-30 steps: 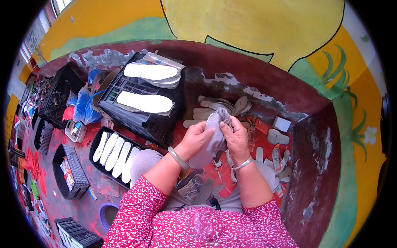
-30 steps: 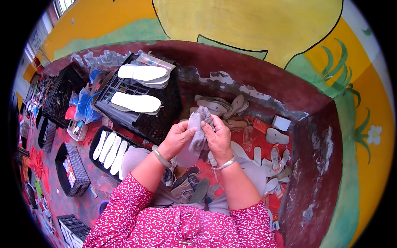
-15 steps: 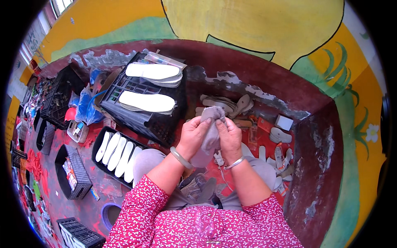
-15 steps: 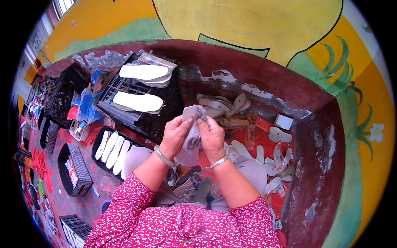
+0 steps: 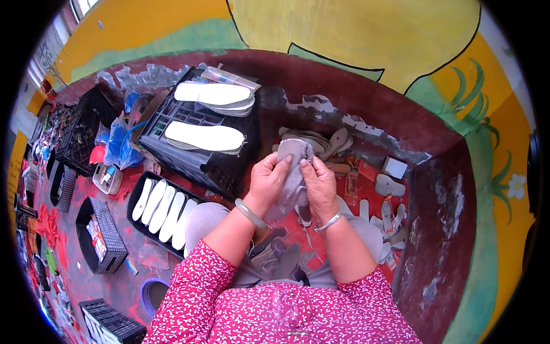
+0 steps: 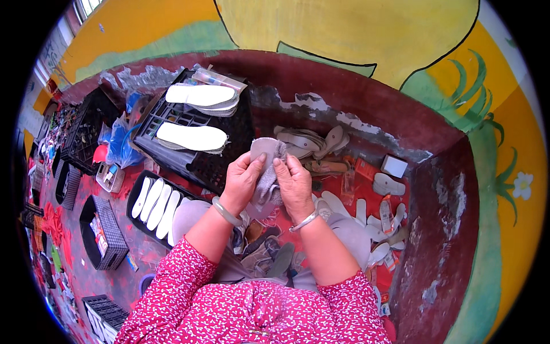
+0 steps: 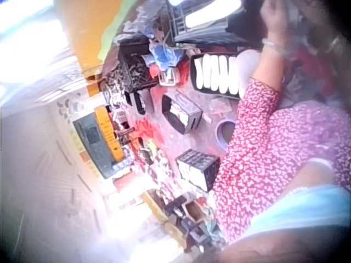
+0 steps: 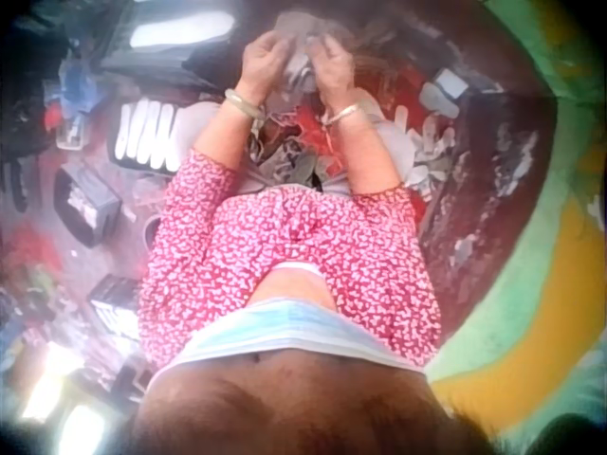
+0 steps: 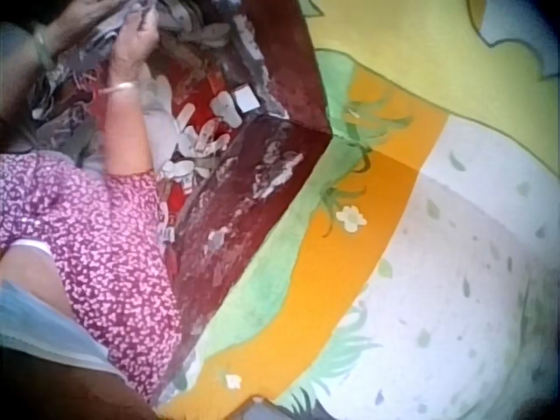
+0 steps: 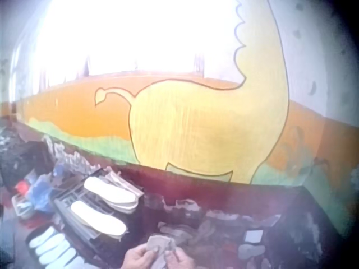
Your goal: The person wipes white shoe insoles with a grey cloth, handling them one at a time and placing the cleaned items into a black plastic crate.
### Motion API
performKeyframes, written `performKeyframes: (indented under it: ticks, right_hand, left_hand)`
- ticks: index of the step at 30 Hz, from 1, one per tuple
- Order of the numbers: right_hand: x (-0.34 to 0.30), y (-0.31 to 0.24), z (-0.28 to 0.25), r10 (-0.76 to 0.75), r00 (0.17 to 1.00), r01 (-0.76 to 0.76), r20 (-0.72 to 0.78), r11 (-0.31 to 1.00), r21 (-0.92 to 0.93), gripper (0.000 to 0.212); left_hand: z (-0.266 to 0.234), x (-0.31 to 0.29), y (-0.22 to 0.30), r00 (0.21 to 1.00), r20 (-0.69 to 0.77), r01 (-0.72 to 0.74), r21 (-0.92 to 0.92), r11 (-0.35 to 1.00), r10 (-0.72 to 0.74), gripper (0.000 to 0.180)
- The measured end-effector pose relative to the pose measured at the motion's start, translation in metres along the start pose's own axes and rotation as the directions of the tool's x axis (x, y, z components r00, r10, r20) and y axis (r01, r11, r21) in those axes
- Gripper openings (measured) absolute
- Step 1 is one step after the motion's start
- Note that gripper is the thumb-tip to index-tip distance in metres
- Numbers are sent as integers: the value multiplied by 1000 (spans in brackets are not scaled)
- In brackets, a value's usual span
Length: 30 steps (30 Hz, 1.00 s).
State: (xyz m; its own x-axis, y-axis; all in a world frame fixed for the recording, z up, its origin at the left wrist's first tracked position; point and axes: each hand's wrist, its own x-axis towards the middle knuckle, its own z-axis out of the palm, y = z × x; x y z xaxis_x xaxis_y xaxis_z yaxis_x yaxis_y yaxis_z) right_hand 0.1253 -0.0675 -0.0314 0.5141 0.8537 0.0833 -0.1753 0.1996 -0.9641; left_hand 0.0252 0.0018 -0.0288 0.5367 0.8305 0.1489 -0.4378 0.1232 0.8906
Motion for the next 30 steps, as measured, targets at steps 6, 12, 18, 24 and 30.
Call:
performKeyframes:
  ticks: [6,12,18,24,30]
  right_hand:
    - [-1,-3,10,-318,948,290,22,833,-471,22]
    - [-18,6,17,-290,947,317,141,757,-571,19]
    - [-24,5,12,-93,960,224,262,816,-532,19]
    - [-37,36,-12,111,956,88,271,773,-629,16]
    - [-6,-6,-50,360,921,-383,147,907,174,21]
  left_hand:
    - [-8,-1,-10,994,-111,10,-26,1000,-13,18]
    - [-16,12,9,970,-241,-11,-205,979,-40,18]
    - [-35,24,35,932,-359,-142,-241,960,48,19]
    - [-65,35,57,883,-462,-285,-380,880,86,17]
    - [-71,32,52,903,-429,-214,-385,898,32,18]
